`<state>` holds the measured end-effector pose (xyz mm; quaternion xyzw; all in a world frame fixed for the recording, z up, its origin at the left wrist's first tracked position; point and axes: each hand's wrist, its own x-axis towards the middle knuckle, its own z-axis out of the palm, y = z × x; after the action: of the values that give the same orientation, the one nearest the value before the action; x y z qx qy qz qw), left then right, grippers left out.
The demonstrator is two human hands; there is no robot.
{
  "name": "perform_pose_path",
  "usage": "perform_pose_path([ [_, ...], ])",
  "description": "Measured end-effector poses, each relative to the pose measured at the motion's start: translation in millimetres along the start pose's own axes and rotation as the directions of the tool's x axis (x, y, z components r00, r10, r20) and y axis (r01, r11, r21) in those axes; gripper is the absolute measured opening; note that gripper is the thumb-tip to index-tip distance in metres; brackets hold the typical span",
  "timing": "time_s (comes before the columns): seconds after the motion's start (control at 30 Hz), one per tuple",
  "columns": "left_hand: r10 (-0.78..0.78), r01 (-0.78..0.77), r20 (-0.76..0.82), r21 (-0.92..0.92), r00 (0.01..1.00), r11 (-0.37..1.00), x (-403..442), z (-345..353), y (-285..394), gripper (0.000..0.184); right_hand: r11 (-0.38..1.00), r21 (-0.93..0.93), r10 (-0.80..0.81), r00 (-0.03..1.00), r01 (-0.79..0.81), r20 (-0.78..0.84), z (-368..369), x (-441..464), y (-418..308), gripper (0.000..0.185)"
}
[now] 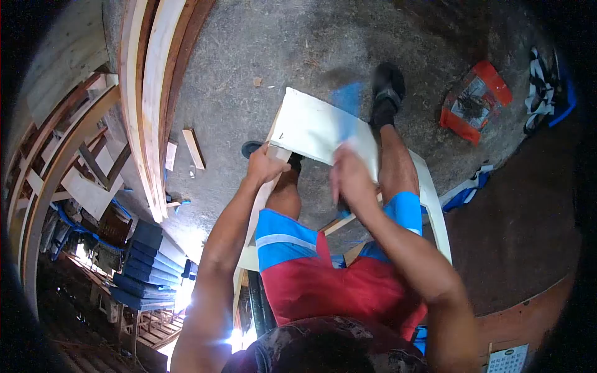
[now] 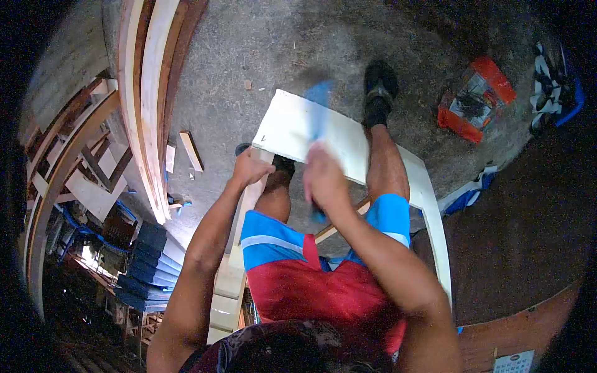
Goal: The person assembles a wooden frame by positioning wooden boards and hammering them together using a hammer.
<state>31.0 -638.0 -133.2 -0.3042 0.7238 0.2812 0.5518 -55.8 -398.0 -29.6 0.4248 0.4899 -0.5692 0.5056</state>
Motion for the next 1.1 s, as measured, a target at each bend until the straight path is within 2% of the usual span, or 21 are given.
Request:
perform_pose_path([
  [0.03,-0.008,0.008,0.024,-0.007,1.0,1.0,-1.4,-0.6,1.6,0.077,0.933,-0.239,0.328,0.91,-0.27,0.254,1.0,-5.6,0.2,0.048],
  [0.07,-0.006,0.006,0.022,-0.007,1.0,1.0,-2.7,-1.3,1.2,0.077,0.933,-0.239,0.326,0.911,-0.268,0.254,0.6,-9.1,-2.3,0.048],
  [0.13,0.057,-0.057,-0.023,-0.003,0.998,0.998,0.3,0.8,-1.4,0.077,0.924,-0.054,0.382,0.91,-0.378,0.162,-0.1,-15.9,-20.0,0.048],
  [0.17,0.034,-0.034,-0.007,0.002,0.999,0.999,-9.2,4.3,-10.4,0.077,0.951,0.085,0.286,0.951,-0.296,0.115,-4.2,-22.4,-36.5,0.054],
  [0.23,0.024,-0.024,-0.008,0.017,1.0,1.0,4.5,2.6,-7.9,0.076,0.996,0.088,0.015,0.998,-0.01,-0.056,-14.3,-22.5,-52.2,0.054],
  [0.3,0.012,-0.011,-0.009,0.025,1.0,1.0,-0.6,3.6,-10.0,0.076,0.963,0.09,-0.233,0.954,0.254,-0.19,-16.5,-25.1,-73.6,0.054],
  [0.37,0.004,-0.005,0.014,0.044,1.0,0.999,-0.3,-1.4,1.5,0.078,0.945,0.121,-0.269,0.932,0.304,-0.244,-7.5,-10.4,-42.0,0.053],
  [0.4,0.009,-0.01,0.009,0.04,1.0,0.999,1.6,-2.5,3.2,0.078,0.899,-0.176,-0.427,0.89,0.4,-0.161,1.3,9.9,16.9,0.053],
  [0.47,-0.011,0.011,0.048,-0.003,0.999,1.0,-0.3,-1.2,0.0,0.079,0.763,-0.446,-0.54,0.841,0.467,-0.043,10.6,2.8,16.9,0.052],
  [0.5,-0.009,0.009,0.05,-0.004,0.999,1.0,0.1,0.4,-1.5,0.079,0.975,-0.214,-0.06,0.998,0.053,-0.025,3.2,-1.8,13.0,0.052],
  [0.53,-0.006,0.005,0.008,0.017,1.0,1.0,6.9,-0.1,-2.4,0.078,0.912,-0.007,0.408,0.906,-0.41,0.111,3.8,-4.9,-7.8,0.052],
  [0.57,-0.02,0.021,-0.024,0.029,1.0,0.999,5.0,4.4,-7.4,0.078,0.943,0.177,0.266,0.958,-0.282,0.108,-9.2,-5.0,-14.3,0.052],
  [0.63,-0.016,0.016,-0.01,0.007,1.0,1.0,-2.8,7.2,-14.6,0.077,0.986,0.164,0.015,0.98,0.019,-0.198,-15.6,-21.2,-55.2,0.054],
  [0.7,0.018,-0.018,-0.011,-0.012,1.0,1.0,2.6,2.5,-6.4,0.077,0.909,0.308,-0.196,0.94,0.281,-0.279,-26.1,-17.3,-58.9,0.053],
  [0.77,-0.003,0.003,-0.002,-0.007,1.0,1.0,-4.4,-3.0,5.1,0.077,0.951,0.154,-0.204,0.92,0.267,-0.334,1.7,-22.0,-40.4,0.054],
  [0.8,0.005,-0.005,-0.008,-0.007,1.0,1.0,0.2,-4.7,5.8,0.077,0.978,-0.038,-0.207,0.966,0.203,-0.158,2.7,2.0,28.6,0.053],
  [0.83,0.016,-0.016,0.004,0.021,1.0,1.0,0.8,-3.5,0.6,0.076,0.95,-0.202,0.28,0.938,-0.24,0.204,3.3,-7.7,8.4,0.051],
  [0.9,0.028,-0.028,0.01,0.043,1.0,0.999,0.5,-4.4,1.1,0.076,0.924,-0.119,0.382,0.903,-0.364,0.198,9.3,-14.6,-5.3,0.049],
  [0.93,0.019,-0.019,-0.009,0.026,1.0,0.999,3.2,-6.4,8.5,0.075,0.926,-0.126,0.374,0.907,-0.355,0.194,6.7,-13.4,-16.3,0.049],
  [1.03,0.002,-0.001,-0.014,0.024,1.0,1.0,-5.7,-4.5,1.7,0.077,0.98,0.085,0.177,0.984,-0.179,0.036,-2.7,-23.6,-32.9,0.055],
  [1.1,0.005,-0.005,-0.01,0.025,1.0,1.0,-3.7,2.1,-6.4,0.079,0.982,0.188,-0.024,0.999,0.028,-0.025,-13.8,-33.3,-35.1,0.056],
])
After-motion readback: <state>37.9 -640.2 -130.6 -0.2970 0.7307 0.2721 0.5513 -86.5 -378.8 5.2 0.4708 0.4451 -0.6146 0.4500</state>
